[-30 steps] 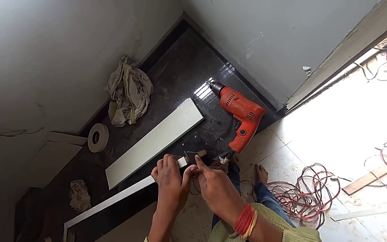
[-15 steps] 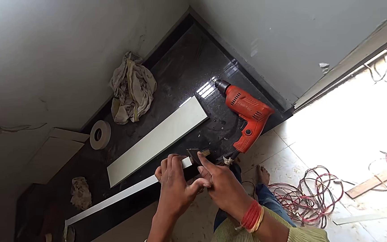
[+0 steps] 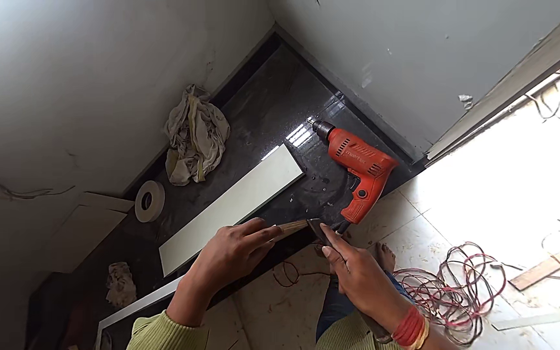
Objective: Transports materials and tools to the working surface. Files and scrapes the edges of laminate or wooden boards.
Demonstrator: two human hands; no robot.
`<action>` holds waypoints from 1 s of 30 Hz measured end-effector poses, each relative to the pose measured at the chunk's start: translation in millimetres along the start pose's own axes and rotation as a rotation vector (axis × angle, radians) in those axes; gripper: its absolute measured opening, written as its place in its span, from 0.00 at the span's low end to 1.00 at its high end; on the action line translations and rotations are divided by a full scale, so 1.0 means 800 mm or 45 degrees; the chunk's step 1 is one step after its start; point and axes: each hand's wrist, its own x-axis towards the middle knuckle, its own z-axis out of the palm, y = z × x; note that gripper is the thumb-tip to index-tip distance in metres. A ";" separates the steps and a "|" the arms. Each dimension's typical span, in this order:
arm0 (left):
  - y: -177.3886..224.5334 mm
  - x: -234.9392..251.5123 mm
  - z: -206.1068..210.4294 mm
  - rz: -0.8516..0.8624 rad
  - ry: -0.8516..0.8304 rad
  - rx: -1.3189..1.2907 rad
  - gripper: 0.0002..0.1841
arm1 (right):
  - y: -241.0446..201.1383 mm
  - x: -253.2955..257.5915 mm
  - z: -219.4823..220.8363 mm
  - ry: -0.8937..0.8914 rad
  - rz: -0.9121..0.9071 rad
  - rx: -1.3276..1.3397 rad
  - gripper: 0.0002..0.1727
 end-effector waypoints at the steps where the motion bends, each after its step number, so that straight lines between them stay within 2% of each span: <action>1: -0.001 0.000 0.000 0.007 0.006 -0.007 0.13 | 0.002 0.000 0.004 0.017 -0.060 -0.008 0.32; 3: -0.001 -0.001 0.001 -0.015 0.025 -0.033 0.12 | 0.002 0.000 0.014 0.050 -0.175 -0.020 0.30; 5: 0.001 -0.006 0.007 -0.127 0.097 -0.116 0.11 | 0.001 0.001 0.027 0.100 -0.303 -0.043 0.28; 8: 0.004 -0.016 0.025 -0.433 0.086 -0.175 0.29 | -0.004 0.003 0.043 0.141 -0.410 -0.010 0.27; 9: 0.005 -0.018 0.033 -0.501 0.054 -0.159 0.30 | -0.007 0.003 0.046 0.134 -0.410 0.009 0.26; 11: 0.009 -0.020 0.049 -0.568 0.083 -0.045 0.19 | -0.013 0.001 0.048 0.129 -0.406 0.002 0.26; 14: 0.012 -0.019 0.057 -0.577 0.153 0.061 0.12 | -0.020 0.000 0.050 0.169 -0.403 -0.060 0.27; 18: 0.011 -0.020 0.064 -0.521 0.246 0.126 0.12 | -0.029 0.003 0.050 0.191 -0.403 -0.119 0.27; 30: 0.009 -0.017 0.069 -0.489 0.289 0.189 0.13 | -0.051 -0.001 0.050 0.139 -0.274 -0.047 0.27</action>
